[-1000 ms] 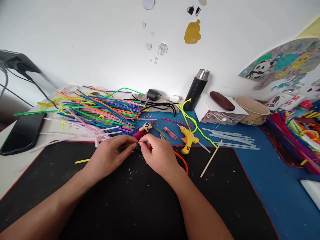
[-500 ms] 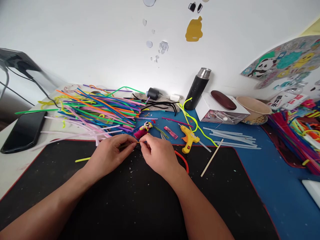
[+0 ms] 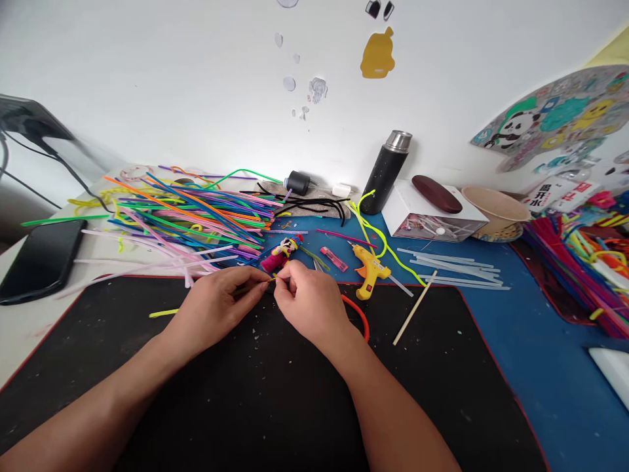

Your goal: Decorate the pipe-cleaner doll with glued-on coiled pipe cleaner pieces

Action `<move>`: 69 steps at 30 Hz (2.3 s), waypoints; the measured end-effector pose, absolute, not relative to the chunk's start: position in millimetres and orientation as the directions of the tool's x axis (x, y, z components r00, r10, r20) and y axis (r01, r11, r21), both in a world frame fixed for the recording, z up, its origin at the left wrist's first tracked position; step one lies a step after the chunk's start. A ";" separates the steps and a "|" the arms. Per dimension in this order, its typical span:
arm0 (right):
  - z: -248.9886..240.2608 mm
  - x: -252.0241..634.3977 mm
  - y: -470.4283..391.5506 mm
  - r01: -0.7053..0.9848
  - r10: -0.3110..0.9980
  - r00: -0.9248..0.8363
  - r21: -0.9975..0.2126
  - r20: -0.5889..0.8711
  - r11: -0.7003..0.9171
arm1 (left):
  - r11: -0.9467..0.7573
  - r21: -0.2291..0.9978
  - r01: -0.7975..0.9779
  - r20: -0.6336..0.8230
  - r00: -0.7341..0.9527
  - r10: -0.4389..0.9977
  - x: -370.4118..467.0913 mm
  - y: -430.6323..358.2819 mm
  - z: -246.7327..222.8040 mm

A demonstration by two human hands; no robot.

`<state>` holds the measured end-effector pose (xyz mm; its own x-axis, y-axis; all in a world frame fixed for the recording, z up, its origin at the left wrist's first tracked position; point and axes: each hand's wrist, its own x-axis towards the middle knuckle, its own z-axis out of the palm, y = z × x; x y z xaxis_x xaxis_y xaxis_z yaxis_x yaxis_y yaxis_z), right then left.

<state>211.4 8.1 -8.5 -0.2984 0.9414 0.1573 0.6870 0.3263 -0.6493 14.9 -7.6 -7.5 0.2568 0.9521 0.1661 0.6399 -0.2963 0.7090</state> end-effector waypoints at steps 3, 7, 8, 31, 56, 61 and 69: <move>-8.9 210.1 7.3 0.712 0.945 -0.284 -0.624 0.163 0.321 | -0.268 0.710 0.651 0.130 0.254 0.959 16.6 -9.0 -7.9; -10.3 209.0 7.0 0.729 0.944 -0.271 -0.600 0.190 0.330 | -0.186 0.790 0.584 0.052 0.239 0.970 18.3 -11.1 -7.0; -10.8 208.8 7.0 0.729 0.942 -0.270 -0.597 0.197 0.334 | -0.164 0.821 0.547 0.034 0.241 0.970 18.5 -11.5 -6.4; -13.7 206.5 4.1 0.574 0.906 -0.259 -0.701 0.335 0.423 | 0.140 0.987 0.082 -0.158 0.286 0.945 16.1 -4.8 -12.2; -10.9 211.0 4.1 0.652 0.853 -0.357 -0.553 0.381 0.519 | 0.236 0.966 0.104 -0.256 0.284 0.924 12.0 -1.7 -4.7; -11.8 208.7 3.5 0.667 0.848 -0.341 -0.530 0.406 0.523 | 0.316 0.949 -0.023 -0.294 0.309 0.905 14.0 -2.7 -7.7; -15.9 205.1 0.8 0.641 0.868 -0.273 -0.595 0.414 0.485 | 0.400 0.890 -0.217 -0.328 0.302 0.895 22.1 -5.5 -15.0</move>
<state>205.1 0.8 -15.9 -0.2728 0.8684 0.4141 0.6413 0.4850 -0.5946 22.1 -5.5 -15.0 0.3018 0.8950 -0.3285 -0.2172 0.4000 0.8904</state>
